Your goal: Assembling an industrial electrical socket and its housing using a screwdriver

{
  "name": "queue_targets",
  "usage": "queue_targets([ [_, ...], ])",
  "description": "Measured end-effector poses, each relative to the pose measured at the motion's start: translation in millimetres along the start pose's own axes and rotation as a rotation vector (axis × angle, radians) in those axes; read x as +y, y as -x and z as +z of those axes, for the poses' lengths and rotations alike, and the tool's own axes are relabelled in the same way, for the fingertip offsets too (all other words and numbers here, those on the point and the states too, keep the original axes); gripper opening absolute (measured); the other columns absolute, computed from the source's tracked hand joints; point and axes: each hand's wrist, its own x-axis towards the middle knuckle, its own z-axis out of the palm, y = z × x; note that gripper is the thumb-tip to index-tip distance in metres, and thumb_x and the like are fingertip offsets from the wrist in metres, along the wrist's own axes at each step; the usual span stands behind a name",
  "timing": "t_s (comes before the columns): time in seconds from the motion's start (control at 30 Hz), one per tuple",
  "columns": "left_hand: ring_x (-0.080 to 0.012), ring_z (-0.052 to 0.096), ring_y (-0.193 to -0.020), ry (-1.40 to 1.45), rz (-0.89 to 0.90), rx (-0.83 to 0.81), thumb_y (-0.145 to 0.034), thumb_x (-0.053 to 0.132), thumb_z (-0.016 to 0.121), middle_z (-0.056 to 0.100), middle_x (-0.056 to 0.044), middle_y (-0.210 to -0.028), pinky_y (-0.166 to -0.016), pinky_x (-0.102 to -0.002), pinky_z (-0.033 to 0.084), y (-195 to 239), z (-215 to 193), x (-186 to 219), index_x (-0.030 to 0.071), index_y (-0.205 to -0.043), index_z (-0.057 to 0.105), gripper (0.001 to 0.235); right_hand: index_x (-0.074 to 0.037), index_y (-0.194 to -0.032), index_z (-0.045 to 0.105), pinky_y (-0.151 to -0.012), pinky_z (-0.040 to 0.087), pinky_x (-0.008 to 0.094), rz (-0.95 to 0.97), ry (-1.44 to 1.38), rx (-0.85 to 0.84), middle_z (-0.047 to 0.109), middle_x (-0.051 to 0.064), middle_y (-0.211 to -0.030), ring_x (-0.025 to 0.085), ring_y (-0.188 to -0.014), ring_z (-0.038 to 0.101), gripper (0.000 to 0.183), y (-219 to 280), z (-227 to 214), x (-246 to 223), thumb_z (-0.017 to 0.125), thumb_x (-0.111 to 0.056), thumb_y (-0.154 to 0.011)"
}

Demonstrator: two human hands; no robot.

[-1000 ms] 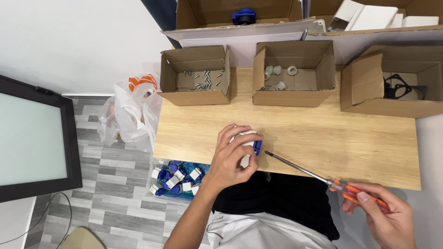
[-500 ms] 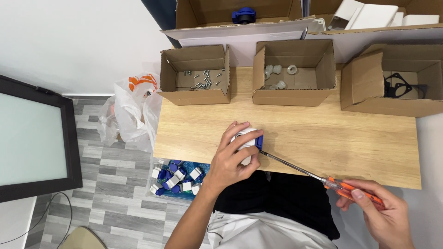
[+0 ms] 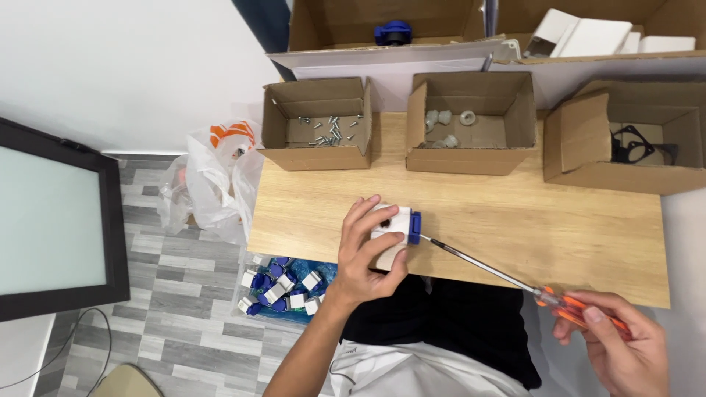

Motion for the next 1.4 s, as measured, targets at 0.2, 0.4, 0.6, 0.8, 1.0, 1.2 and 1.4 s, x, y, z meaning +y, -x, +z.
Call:
queue_targets([
  [0.2, -0.0348, 0.069, -0.132, 0.337, -0.257, 0.072, -0.112, 0.031, 0.065, 0.069, -0.02, -0.141, -0.117, -0.047, 0.061, -21.0, -12.2, 29.1, 0.003, -0.143, 0.063, 0.042, 0.012, -0.133, 0.069, -0.065, 0.064, 0.036, -0.104, -0.215, -0.053, 0.079, 0.037, -0.115, 0.036, -0.065, 0.078, 0.036, -7.6, 19.7, 19.0, 0.065, -0.013, -0.108],
  [0.4, -0.0338, 0.081, -0.114, 0.886, -0.54, -0.003, -0.117, 0.015, 0.062, 0.079, -0.021, -0.118, -0.105, -0.037, 0.067, -35.4, -14.4, 39.1, 0.0, -0.127, 0.07, 0.02, 0.012, -0.13, 0.07, -0.066, 0.062, 0.036, -0.124, -0.272, -0.059, 0.079, 0.038, -0.115, 0.035, -0.062, 0.073, 0.036, -13.2, 51.2, 14.8, 0.066, -0.015, -0.108],
  [0.6, -0.0299, 0.08, -0.113, 0.967, -0.448, -0.06, -0.11, 0.016, 0.072, 0.079, -0.019, -0.116, -0.102, -0.035, 0.07, -59.3, -22.5, 21.7, 0.003, -0.115, 0.077, 0.015, 0.014, -0.135, 0.067, -0.065, 0.064, 0.043, -0.098, -0.248, -0.081, 0.078, 0.043, -0.116, 0.041, -0.063, 0.078, 0.038, -6.8, 51.2, 25.3, 0.063, -0.008, -0.104],
  [0.8, -0.0341, 0.08, -0.107, 1.063, -0.529, -0.09, -0.114, 0.022, 0.064, 0.08, -0.021, -0.11, -0.102, -0.045, 0.067, -74.5, -31.5, 3.2, 0.002, -0.111, 0.076, 0.023, 0.007, -0.131, 0.068, -0.054, 0.068, 0.027, -0.359, -0.143, -0.038, 0.078, 0.028, -0.102, 0.026, -0.068, 0.082, 0.033, -7.3, 68.1, 12.3, 0.066, -0.009, -0.102],
  [1.0, -0.0256, 0.074, -0.104, 0.301, -0.25, 0.27, -0.118, 0.02, 0.058, 0.077, -0.015, -0.112, -0.094, -0.035, 0.065, -122.4, -82.6, -31.6, 0.002, -0.119, 0.073, 0.023, 0.013, -0.139, 0.06, -0.07, 0.058, 0.038, -0.064, -0.053, 0.247, 0.071, 0.04, -0.127, 0.037, -0.074, 0.069, 0.031, 3.9, 42.9, 15.9, 0.056, -0.007, -0.116],
  [1.2, -0.0326, 0.057, -0.145, -0.274, -0.215, -0.008, -0.118, 0.017, 0.056, 0.06, -0.017, -0.151, -0.128, -0.047, 0.045, -116.9, -85.5, -40.1, 0.006, -0.157, 0.054, 0.04, 0.005, -0.142, 0.063, -0.06, 0.056, 0.028, -0.048, -0.08, 0.213, 0.075, 0.033, -0.123, 0.031, -0.07, 0.073, 0.033, 4.8, 15.4, 42.6, 0.058, -0.017, -0.117],
  [1.4, -0.031, 0.065, -0.14, 0.056, -0.067, -0.536, -0.105, 0.044, 0.071, 0.069, -0.011, -0.147, -0.124, -0.055, 0.05, -75.7, -55.5, -16.9, 0.016, -0.145, 0.065, 0.049, -0.001, -0.144, 0.064, -0.07, 0.064, 0.034, -0.021, -0.105, 0.226, 0.075, 0.031, -0.122, 0.031, -0.073, 0.074, 0.033, 5.0, 9.9, 54.2, 0.056, -0.023, -0.121],
])
